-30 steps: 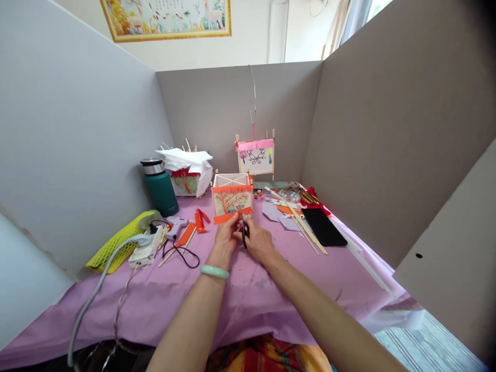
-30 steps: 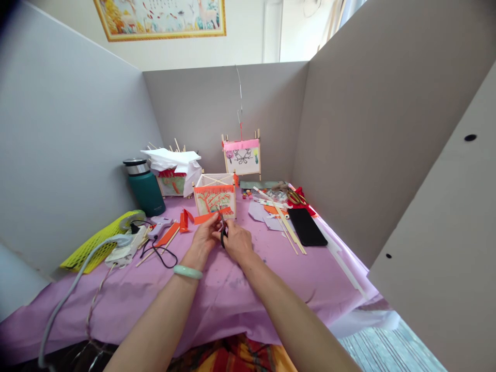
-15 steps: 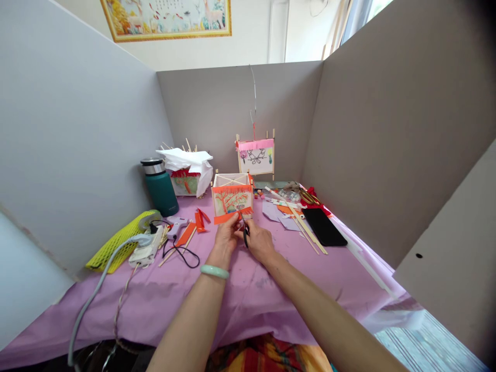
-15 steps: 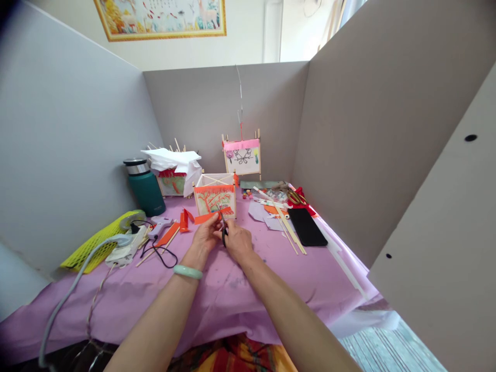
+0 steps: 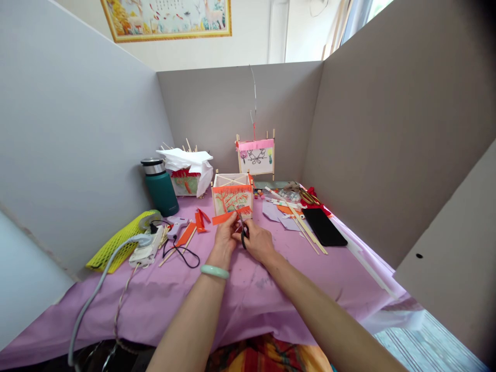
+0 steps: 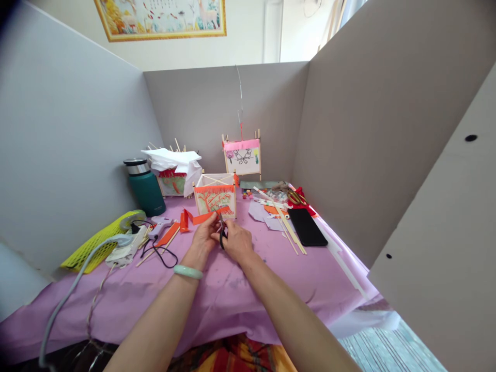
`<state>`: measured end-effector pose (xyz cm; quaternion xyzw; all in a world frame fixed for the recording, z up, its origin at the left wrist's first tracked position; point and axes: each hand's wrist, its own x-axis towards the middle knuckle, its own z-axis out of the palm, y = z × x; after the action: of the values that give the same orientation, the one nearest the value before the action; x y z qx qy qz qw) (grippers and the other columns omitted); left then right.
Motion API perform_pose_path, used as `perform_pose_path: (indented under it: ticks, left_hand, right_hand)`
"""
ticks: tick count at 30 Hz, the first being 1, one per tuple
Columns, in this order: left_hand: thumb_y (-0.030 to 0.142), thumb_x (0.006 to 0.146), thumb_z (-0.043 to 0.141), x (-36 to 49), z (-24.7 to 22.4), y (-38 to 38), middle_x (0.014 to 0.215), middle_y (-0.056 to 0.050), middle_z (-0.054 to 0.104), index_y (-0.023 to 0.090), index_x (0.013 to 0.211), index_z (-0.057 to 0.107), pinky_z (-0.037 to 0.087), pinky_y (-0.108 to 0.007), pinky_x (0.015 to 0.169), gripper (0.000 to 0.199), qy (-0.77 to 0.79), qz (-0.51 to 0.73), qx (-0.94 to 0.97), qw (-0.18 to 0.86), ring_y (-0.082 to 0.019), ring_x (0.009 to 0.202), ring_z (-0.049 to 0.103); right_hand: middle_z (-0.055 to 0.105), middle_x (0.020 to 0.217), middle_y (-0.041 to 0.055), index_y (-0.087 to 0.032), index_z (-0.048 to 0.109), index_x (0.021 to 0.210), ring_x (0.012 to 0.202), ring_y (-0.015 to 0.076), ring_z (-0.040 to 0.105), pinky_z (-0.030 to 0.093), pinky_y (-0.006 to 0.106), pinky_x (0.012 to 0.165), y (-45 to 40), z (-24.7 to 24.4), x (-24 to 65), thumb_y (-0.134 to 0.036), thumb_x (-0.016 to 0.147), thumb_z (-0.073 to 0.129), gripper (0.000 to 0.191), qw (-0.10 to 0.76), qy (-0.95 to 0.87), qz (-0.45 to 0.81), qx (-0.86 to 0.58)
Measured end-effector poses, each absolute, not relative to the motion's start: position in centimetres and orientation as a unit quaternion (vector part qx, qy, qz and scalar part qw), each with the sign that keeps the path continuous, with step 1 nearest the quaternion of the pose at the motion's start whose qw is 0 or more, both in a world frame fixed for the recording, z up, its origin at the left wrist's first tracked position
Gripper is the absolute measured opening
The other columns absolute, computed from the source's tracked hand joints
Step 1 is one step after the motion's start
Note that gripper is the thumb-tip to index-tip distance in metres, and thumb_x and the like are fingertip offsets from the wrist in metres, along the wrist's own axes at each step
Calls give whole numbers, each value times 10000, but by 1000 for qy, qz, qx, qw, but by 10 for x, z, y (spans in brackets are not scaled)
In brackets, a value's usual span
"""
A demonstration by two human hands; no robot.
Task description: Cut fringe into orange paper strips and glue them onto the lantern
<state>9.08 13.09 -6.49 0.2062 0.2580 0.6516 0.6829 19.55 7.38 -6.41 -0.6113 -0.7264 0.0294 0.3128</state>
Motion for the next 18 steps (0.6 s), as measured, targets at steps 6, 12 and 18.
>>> perform_pose_path:
  ticks: [6,12,18]
  left_hand:
    - [197,625,815,91,-65,132,570,47,577,150,738,610,421,-207,496,239,252,661,190,680,-65,458,481]
    - [185,636,801,92,-64,131,592,33,599,145,742,614,429,-207,493,219,254,662,190,679,-66,463,489]
    - [192,609,818,92,-63,130,597,35,599,150,750,619,421,-205,500,247,249,662,191,681,-64,467,487]
  right_hand:
    - [705,957,42,-233,545,1107,840,199,650,371,270,672,72,-62,195,-563,902,491,392,300,-732,29,-611]
    - [710,956,47,-226,551,1097,844,206,657,369,273,662,73,-63,195,-555,913,475,385,291,-732,23,-615]
    - [714,992,50,-218,552,1097,865,203,660,368,270,666,72,-61,195,-532,928,472,366,289,-735,23,-613]
